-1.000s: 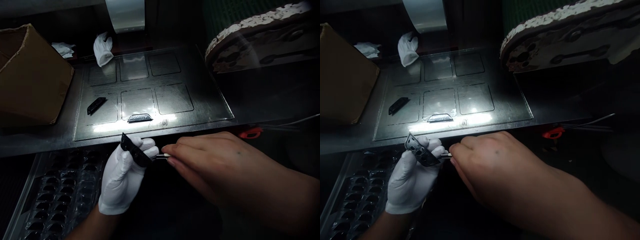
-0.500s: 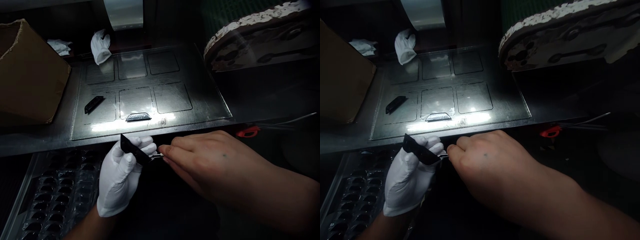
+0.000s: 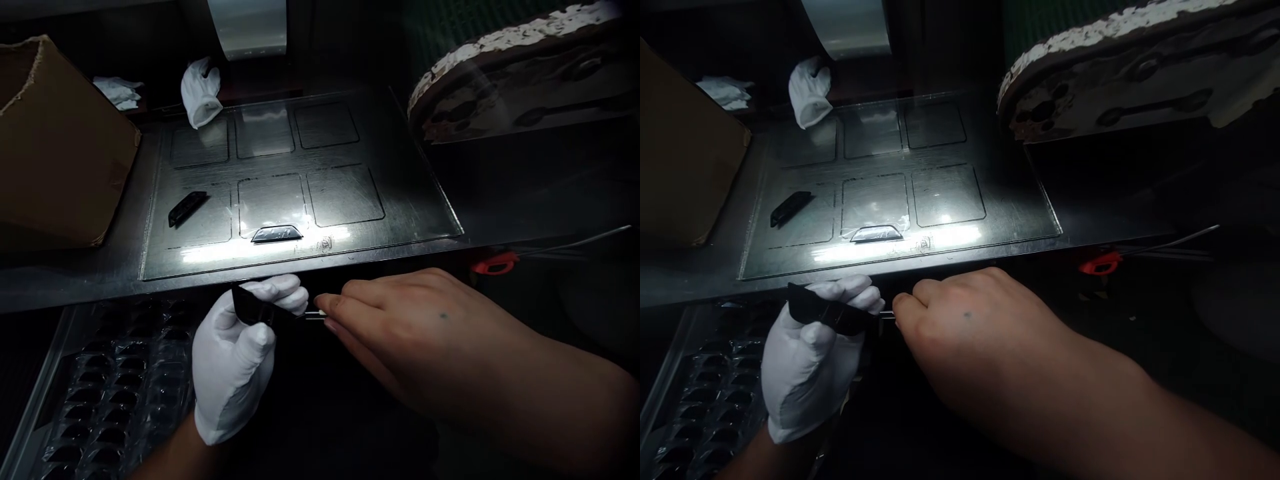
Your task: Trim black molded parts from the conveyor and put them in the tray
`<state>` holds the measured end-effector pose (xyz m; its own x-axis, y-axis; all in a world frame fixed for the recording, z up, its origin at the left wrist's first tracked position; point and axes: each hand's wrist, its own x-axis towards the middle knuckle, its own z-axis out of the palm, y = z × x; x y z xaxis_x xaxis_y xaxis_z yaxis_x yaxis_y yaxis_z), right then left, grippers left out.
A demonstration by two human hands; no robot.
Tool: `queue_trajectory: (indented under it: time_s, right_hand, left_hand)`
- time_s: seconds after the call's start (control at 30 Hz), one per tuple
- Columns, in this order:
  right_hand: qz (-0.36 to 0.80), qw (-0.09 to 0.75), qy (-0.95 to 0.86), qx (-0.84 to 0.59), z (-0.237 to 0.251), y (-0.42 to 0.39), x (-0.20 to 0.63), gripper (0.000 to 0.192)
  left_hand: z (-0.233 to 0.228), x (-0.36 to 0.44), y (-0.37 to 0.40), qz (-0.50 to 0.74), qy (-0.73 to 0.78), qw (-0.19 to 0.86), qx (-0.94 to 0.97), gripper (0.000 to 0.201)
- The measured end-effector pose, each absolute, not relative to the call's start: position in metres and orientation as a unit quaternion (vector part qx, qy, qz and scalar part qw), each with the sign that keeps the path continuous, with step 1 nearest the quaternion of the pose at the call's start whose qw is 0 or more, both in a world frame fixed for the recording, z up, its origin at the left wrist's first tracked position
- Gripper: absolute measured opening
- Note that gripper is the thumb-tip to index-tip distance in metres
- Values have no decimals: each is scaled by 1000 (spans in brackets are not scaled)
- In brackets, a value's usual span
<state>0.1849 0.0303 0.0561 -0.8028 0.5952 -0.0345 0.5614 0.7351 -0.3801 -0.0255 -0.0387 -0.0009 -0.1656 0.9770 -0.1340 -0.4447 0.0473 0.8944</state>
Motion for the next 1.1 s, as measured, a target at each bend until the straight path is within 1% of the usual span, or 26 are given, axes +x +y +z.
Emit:
queue_trajectory:
  time_s: [0.2, 0.3, 0.4, 0.47, 0.53, 0.63, 0.73, 0.83, 0.9, 0.97, 1.0, 1.03, 1.07, 1.1]
  right_hand:
    - [219, 43, -924, -311, 59, 28, 185, 14]
    - [253, 41, -916, -309, 63, 28, 185, 12]
    - [259, 92, -912, -306, 67, 35, 190, 17]
    - [232, 151, -904, -324, 64, 48, 198, 21]
    - [180, 197, -885, -381, 52, 69, 209, 26]
    - [102, 216, -842, -484, 18, 108, 228, 33]
    - [62, 216, -821, -526, -18, 138, 239, 35]
    - [38, 247, -811, -530, -31, 136, 237, 35]
    - [35, 309, -787, -533, -29, 111, 232, 37]
    - [69, 387, -748, -534, -31, 69, 227, 36]
    - [115, 419, -730, -527, -37, 46, 225, 34]
    - [188, 432, -705, -530, -47, 25, 225, 29]
    - [273, 426, -663, -551, -61, 6, 226, 23]
    - [332, 431, -585, -602, -78, -8, 231, 18]
  left_hand:
    - [-5, -29, -44, 617, 448, 560, 325, 27]
    - [-7, -28, -45, 611, 451, 553, 343, 26]
    - [-4, -27, -41, 623, 430, 567, 325, 23]
    - [-2, -27, -38, 631, 402, 589, 305, 22]
    - [0, -28, -35, 633, 366, 618, 288, 22]
    - [1, -30, -36, 627, 328, 657, 261, 20]
    - [-2, -32, -41, 615, 330, 667, 259, 21]
    - [-5, -34, -44, 606, 363, 649, 283, 24]
    - [-7, -37, -44, 579, 414, 633, 304, 29]
    - [-11, -40, -44, 529, 456, 636, 327, 34]
    - [-15, -41, -45, 496, 469, 649, 335, 35]
    - [-22, -43, -46, 459, 486, 663, 336, 34]
    - [-31, -43, -47, 413, 509, 676, 335, 35]
    - [-42, -43, -50, 372, 543, 680, 323, 38]
